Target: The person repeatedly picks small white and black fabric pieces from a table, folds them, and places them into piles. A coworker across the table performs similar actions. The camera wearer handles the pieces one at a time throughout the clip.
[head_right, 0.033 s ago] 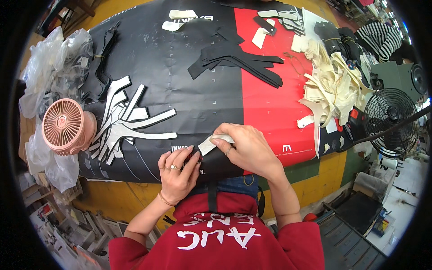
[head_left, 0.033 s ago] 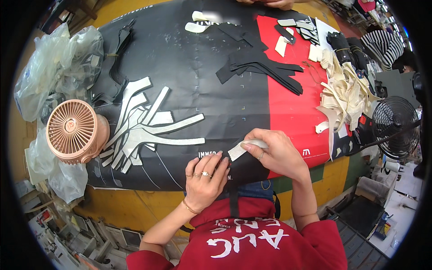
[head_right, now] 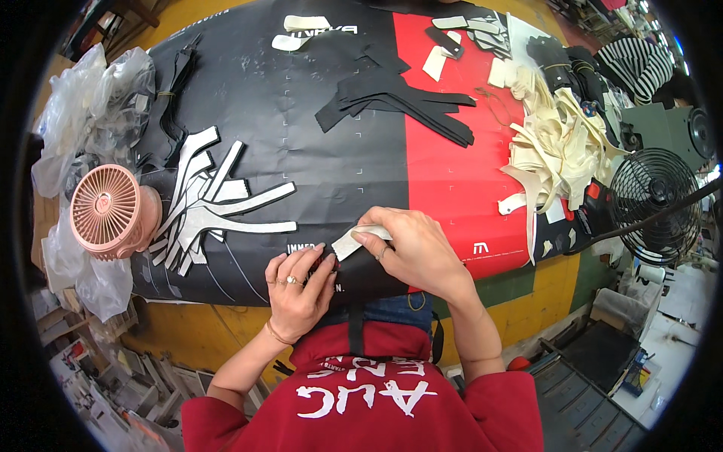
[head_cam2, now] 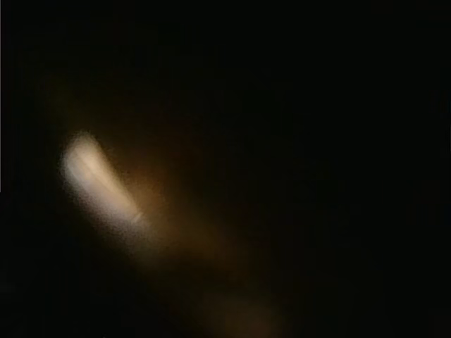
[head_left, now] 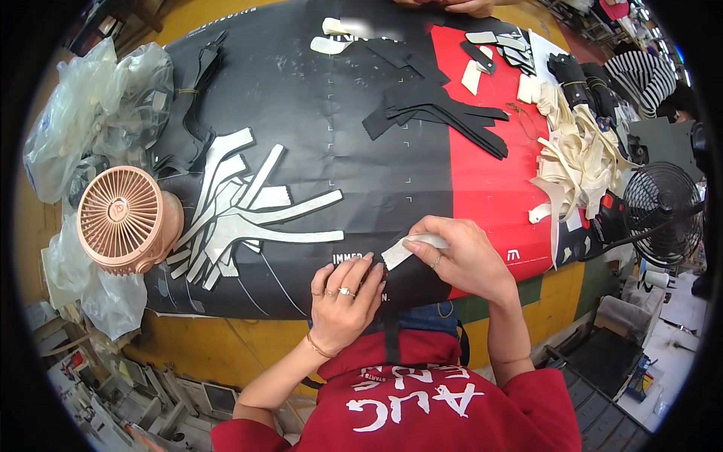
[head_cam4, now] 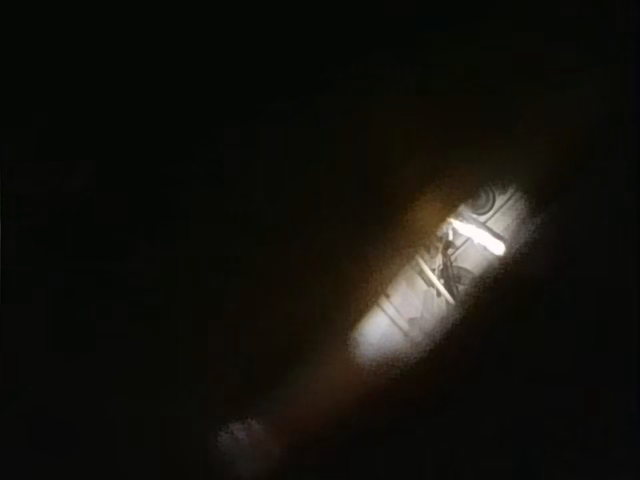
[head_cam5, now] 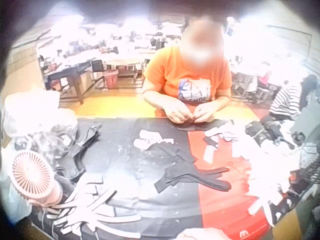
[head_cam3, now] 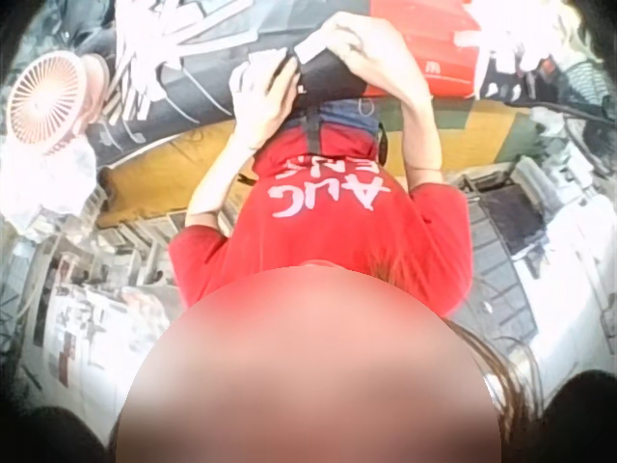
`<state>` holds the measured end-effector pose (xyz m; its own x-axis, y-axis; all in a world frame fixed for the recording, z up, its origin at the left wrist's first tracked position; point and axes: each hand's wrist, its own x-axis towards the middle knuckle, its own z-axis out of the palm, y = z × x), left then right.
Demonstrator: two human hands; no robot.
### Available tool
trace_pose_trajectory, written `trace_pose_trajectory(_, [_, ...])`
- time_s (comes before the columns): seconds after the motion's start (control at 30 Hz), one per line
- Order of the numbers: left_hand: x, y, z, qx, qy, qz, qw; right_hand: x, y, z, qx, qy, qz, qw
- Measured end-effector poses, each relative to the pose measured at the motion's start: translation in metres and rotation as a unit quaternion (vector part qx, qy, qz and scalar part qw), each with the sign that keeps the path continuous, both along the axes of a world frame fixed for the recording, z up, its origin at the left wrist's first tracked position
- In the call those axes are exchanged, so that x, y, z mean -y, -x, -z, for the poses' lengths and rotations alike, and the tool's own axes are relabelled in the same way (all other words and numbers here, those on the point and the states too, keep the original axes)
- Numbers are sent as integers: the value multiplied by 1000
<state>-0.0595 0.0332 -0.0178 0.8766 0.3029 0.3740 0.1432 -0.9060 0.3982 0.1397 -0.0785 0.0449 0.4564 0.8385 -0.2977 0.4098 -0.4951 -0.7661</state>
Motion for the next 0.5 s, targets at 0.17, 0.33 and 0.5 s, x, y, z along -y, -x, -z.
trace_pose_trajectory(0.17, [1,-1,0,4,-9,1,1000,-1,6,2,15,0,25,1000])
trace_pose_trajectory(0.33, [1,-2,-1,11,-4,4,1000,-1,10,4,46,-5,31,998])
trace_pose_trajectory(0.5, [1,-3,-2,9,-1,6,1000,-1,11,5,55,-13,37,998])
